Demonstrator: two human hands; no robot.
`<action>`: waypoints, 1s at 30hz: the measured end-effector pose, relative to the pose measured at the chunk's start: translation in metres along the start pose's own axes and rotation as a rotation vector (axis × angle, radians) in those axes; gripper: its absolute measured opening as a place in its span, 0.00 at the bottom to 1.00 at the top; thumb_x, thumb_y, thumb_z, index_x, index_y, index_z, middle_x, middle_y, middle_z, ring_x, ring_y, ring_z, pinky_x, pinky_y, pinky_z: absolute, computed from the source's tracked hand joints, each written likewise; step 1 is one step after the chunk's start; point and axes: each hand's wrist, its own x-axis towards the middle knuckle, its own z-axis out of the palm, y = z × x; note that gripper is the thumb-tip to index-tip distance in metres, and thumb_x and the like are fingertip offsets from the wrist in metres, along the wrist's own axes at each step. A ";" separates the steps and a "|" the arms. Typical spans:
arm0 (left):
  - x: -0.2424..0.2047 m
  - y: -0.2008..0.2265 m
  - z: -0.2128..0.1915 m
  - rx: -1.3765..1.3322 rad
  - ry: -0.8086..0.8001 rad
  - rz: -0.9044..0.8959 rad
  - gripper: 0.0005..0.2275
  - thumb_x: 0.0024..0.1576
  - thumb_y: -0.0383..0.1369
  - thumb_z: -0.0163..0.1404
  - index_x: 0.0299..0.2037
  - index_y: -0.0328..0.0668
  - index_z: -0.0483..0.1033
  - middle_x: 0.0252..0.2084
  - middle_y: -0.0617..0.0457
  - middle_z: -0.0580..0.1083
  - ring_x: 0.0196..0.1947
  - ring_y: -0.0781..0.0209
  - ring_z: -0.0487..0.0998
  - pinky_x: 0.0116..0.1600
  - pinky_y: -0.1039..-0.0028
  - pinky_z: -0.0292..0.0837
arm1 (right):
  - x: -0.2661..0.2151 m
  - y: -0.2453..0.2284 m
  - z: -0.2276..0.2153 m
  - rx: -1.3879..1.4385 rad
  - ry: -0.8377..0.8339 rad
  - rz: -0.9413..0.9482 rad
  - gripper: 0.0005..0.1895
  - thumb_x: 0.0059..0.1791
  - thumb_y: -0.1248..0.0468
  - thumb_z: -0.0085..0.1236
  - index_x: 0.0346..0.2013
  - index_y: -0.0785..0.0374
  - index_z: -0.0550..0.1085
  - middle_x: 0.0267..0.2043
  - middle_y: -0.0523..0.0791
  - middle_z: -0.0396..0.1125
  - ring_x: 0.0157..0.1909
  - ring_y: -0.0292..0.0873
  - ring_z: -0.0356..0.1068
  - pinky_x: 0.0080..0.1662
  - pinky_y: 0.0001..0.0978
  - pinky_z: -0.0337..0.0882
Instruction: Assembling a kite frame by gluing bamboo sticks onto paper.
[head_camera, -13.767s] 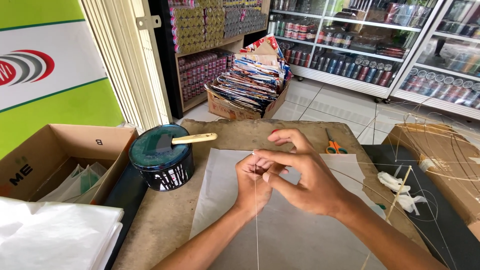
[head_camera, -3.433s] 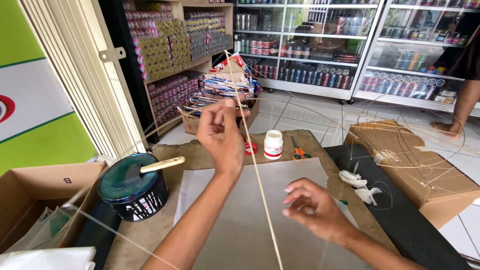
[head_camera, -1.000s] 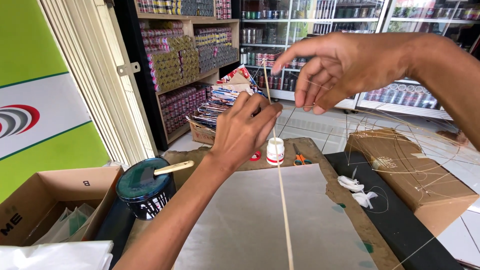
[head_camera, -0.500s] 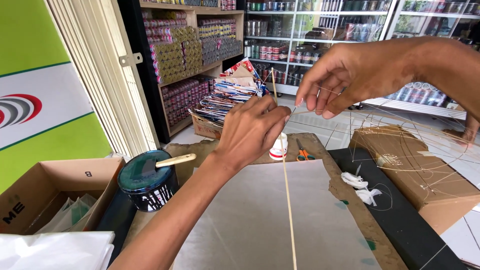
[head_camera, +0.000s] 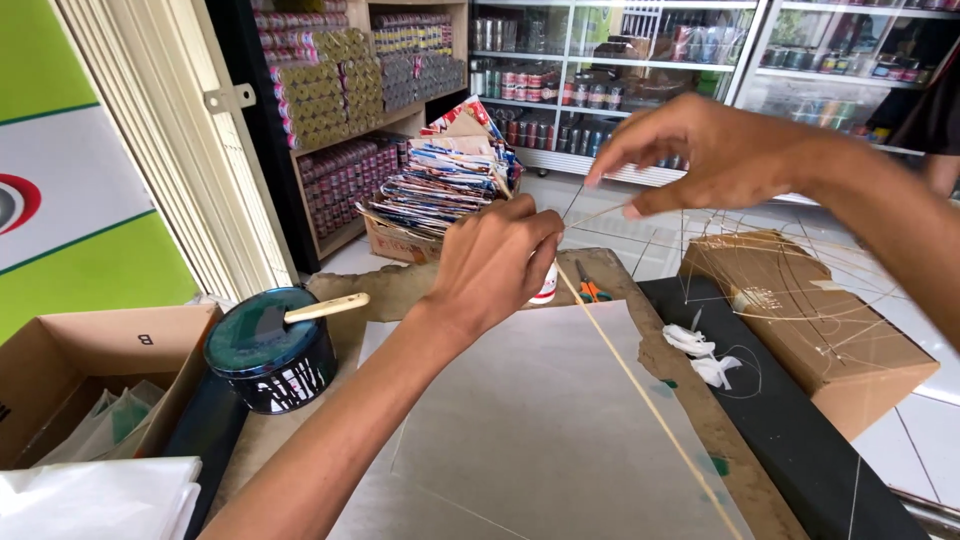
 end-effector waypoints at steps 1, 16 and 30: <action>-0.001 0.000 0.000 -0.001 -0.002 -0.002 0.06 0.60 0.33 0.47 0.34 0.47 0.77 0.29 0.52 0.69 0.25 0.39 0.75 0.18 0.52 0.61 | -0.004 0.002 0.004 0.001 -0.003 0.001 0.24 0.40 0.63 0.69 0.51 0.50 0.82 0.59 0.39 0.76 0.62 0.41 0.73 0.70 0.37 0.66; -0.035 -0.033 0.017 0.013 -0.457 -0.501 0.07 0.57 0.33 0.49 0.32 0.52 0.82 0.27 0.52 0.78 0.32 0.41 0.84 0.39 0.56 0.79 | -0.044 0.049 0.171 0.251 0.208 -0.046 0.21 0.36 0.69 0.68 0.45 0.57 0.80 0.32 0.50 0.81 0.31 0.48 0.82 0.37 0.37 0.80; -0.080 -0.064 0.053 -0.128 -0.807 -0.674 0.10 0.60 0.34 0.47 0.38 0.57 0.84 0.48 0.54 0.77 0.61 0.53 0.68 0.53 0.54 0.67 | -0.061 0.059 0.238 0.271 0.033 0.048 0.15 0.41 0.57 0.72 0.41 0.48 0.79 0.33 0.35 0.81 0.26 0.32 0.76 0.36 0.25 0.76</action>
